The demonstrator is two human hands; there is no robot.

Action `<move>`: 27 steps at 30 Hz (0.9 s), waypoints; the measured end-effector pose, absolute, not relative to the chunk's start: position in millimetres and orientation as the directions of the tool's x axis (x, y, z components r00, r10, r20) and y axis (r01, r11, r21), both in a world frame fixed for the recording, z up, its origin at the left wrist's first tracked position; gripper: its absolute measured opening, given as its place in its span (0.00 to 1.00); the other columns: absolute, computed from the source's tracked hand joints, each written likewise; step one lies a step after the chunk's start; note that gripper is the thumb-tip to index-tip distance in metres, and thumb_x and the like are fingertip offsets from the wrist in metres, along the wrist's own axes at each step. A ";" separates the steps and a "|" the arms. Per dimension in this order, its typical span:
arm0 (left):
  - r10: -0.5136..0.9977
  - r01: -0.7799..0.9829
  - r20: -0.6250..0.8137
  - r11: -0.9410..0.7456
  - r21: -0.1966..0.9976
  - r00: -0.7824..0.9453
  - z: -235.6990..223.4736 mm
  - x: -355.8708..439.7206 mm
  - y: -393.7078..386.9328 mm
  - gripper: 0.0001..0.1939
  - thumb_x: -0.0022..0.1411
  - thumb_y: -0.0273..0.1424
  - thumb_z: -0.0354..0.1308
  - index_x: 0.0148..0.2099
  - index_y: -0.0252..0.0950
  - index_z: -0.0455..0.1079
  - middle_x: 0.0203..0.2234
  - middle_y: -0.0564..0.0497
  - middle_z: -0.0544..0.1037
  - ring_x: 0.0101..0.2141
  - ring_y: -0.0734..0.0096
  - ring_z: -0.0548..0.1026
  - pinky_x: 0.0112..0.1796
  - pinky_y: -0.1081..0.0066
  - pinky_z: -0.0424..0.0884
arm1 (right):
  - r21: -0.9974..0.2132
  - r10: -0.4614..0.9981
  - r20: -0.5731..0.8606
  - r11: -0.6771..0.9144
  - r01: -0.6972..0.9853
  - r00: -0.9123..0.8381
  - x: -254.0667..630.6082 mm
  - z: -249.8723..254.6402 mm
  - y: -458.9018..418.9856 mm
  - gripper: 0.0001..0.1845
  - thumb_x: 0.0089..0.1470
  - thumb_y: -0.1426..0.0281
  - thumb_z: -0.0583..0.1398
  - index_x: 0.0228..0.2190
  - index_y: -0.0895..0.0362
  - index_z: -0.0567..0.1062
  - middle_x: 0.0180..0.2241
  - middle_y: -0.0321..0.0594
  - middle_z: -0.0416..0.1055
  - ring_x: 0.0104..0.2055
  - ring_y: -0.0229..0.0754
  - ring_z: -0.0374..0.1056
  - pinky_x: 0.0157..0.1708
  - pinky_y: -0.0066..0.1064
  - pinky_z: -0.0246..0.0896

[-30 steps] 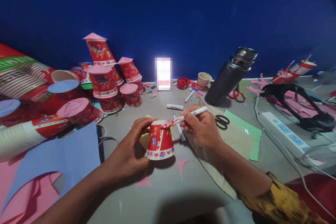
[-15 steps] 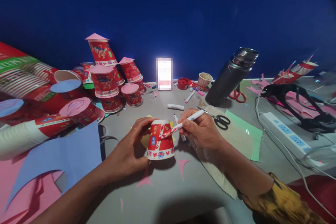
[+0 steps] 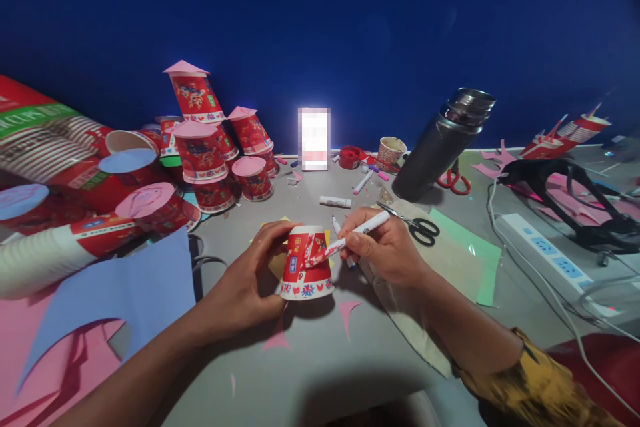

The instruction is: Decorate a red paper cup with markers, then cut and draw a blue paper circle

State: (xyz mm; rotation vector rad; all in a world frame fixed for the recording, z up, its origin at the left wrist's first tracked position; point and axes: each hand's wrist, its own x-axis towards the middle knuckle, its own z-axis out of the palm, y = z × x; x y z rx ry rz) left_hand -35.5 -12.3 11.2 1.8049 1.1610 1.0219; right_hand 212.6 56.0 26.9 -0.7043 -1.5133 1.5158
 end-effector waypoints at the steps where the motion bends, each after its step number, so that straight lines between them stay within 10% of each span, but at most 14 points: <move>1: 0.936 0.349 0.227 -0.315 0.882 0.270 11.7 -35.7 -12.3 0.39 0.56 0.27 0.68 0.68 0.50 0.63 0.65 0.43 0.69 0.65 0.44 0.71 0.66 0.45 0.68 | -0.977 0.868 0.188 0.117 -0.179 -0.461 212.5 27.7 55.2 0.23 0.54 0.48 0.71 0.32 0.56 0.79 0.24 0.37 0.77 0.24 0.36 0.69 0.24 0.27 0.63; 6: 0.928 0.366 0.237 -0.335 0.868 0.287 14.6 -35.8 -12.3 0.39 0.57 0.28 0.69 0.68 0.52 0.63 0.64 0.45 0.69 0.66 0.45 0.71 0.66 0.46 0.69 | -0.959 0.932 0.258 0.215 -0.185 -0.254 211.1 31.8 57.8 0.21 0.54 0.49 0.72 0.30 0.54 0.79 0.23 0.35 0.76 0.24 0.36 0.68 0.25 0.27 0.64; 27: 0.919 0.384 0.245 -0.357 0.851 0.310 6.6 -39.7 -11.5 0.40 0.57 0.27 0.66 0.69 0.51 0.59 0.65 0.45 0.65 0.65 0.46 0.70 0.65 0.45 0.69 | -0.945 0.864 0.325 0.314 -0.093 -0.384 218.0 30.6 52.7 0.17 0.61 0.54 0.69 0.33 0.55 0.80 0.25 0.36 0.77 0.25 0.36 0.70 0.25 0.27 0.64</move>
